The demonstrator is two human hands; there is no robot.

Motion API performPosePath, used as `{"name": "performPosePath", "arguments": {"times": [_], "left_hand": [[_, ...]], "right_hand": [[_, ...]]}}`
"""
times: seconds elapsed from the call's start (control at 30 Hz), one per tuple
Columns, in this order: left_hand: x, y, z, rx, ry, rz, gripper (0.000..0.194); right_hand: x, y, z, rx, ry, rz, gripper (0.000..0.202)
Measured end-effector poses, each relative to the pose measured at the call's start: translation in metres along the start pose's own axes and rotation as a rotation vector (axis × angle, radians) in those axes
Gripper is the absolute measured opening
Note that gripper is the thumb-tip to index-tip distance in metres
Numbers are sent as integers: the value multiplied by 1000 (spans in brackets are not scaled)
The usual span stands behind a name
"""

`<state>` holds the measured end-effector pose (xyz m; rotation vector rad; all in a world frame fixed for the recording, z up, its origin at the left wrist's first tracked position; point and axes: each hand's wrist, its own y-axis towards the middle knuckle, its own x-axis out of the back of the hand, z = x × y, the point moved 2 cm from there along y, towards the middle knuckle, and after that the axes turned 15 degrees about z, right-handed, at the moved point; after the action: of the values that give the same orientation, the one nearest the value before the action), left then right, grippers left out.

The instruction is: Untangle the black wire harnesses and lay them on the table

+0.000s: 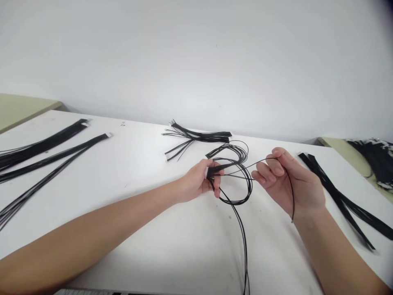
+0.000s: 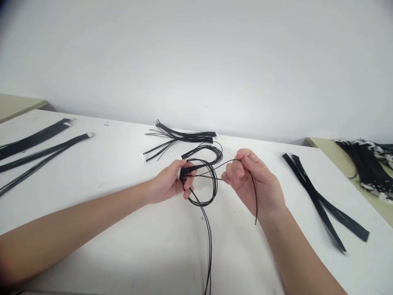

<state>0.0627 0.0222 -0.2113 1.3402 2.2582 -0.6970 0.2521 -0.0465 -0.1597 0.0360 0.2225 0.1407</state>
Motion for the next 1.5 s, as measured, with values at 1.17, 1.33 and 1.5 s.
{"name": "performPosePath", "arguments": {"times": [1.17, 1.33, 1.5], "left_hand": [[-12, -14, 8, -67, 536, 245, 43], [-14, -16, 7, -107, 769, 301, 43], [-12, -17, 10, -118, 799, 330, 48]], "right_hand": [[0, -9, 6, 431, -352, -3, 16], [-12, -12, -1, 326, -739, 68, 17], [-14, -11, -2, 305, -788, 51, 15]]}}
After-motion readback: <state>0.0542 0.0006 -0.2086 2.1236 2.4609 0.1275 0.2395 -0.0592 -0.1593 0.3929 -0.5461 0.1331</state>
